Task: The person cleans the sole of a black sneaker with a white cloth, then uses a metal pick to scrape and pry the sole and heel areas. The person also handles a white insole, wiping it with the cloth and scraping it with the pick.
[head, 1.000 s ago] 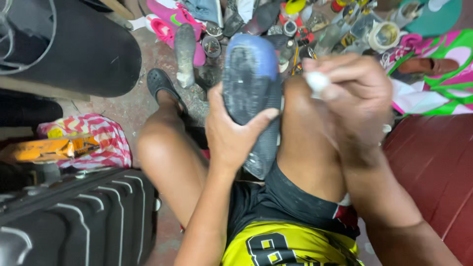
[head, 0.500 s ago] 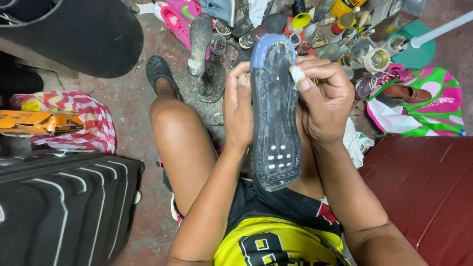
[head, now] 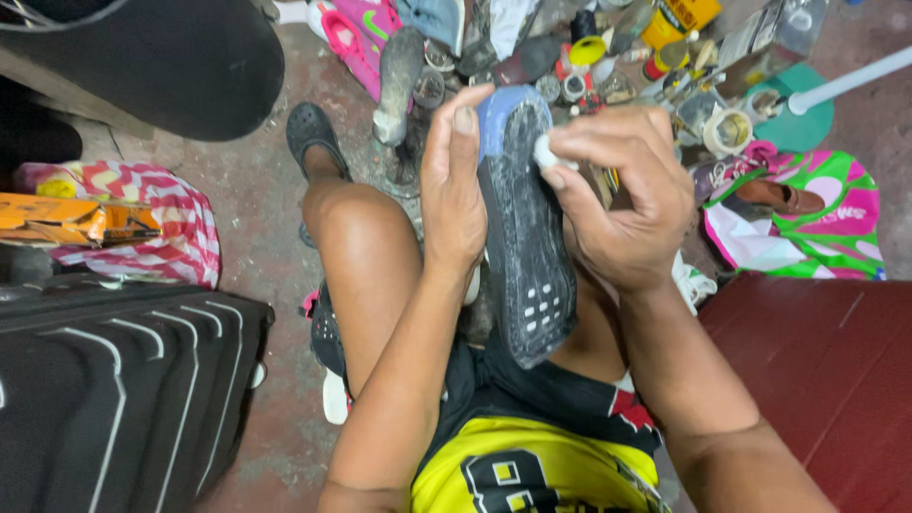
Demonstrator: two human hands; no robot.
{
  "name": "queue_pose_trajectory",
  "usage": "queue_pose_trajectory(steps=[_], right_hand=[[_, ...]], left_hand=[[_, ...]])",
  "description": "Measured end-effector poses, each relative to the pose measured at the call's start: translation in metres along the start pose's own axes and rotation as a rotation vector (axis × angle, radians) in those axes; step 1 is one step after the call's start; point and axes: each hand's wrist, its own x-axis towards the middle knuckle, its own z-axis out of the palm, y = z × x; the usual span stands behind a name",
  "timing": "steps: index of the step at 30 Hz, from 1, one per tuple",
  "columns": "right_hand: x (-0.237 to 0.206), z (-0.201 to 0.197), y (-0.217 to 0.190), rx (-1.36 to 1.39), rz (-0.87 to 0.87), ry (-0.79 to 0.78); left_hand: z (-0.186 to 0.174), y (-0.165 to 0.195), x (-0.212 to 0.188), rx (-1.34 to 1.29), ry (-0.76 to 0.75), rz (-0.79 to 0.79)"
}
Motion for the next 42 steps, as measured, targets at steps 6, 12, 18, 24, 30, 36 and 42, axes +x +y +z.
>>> queue_pose_trajectory(steps=[6,12,18,24,30,36,42], right_hand=[[0.017,-0.003,-0.015,-0.146,-0.133,-0.258],[0.005,0.004,-0.012,-0.092,-0.167,-0.252],[0.000,0.001,-0.003,-0.094,-0.151,-0.288],[-0.036,-0.003,-0.023,-0.003,-0.124,-0.470],[-0.062,-0.018,-0.030,-0.036,-0.261,-0.842],[-0.051,-0.020,-0.024,-0.076,-0.155,-0.466],[-0.041,-0.030,-0.036,0.139,-0.195,-0.724]], left_hand=[[0.000,-0.002,-0.001,-0.092,-0.021,-0.011],[-0.005,-0.008,0.000,-0.070,-0.017,0.020],[-0.006,-0.014,0.000,-0.281,-0.017,-0.065],[-0.016,-0.030,0.004,-0.255,0.049,-0.051],[-0.021,-0.046,-0.006,-0.340,0.070,-0.062],[-0.016,-0.048,-0.005,-0.462,0.023,-0.037],[-0.017,-0.023,-0.004,-0.375,-0.004,0.039]])
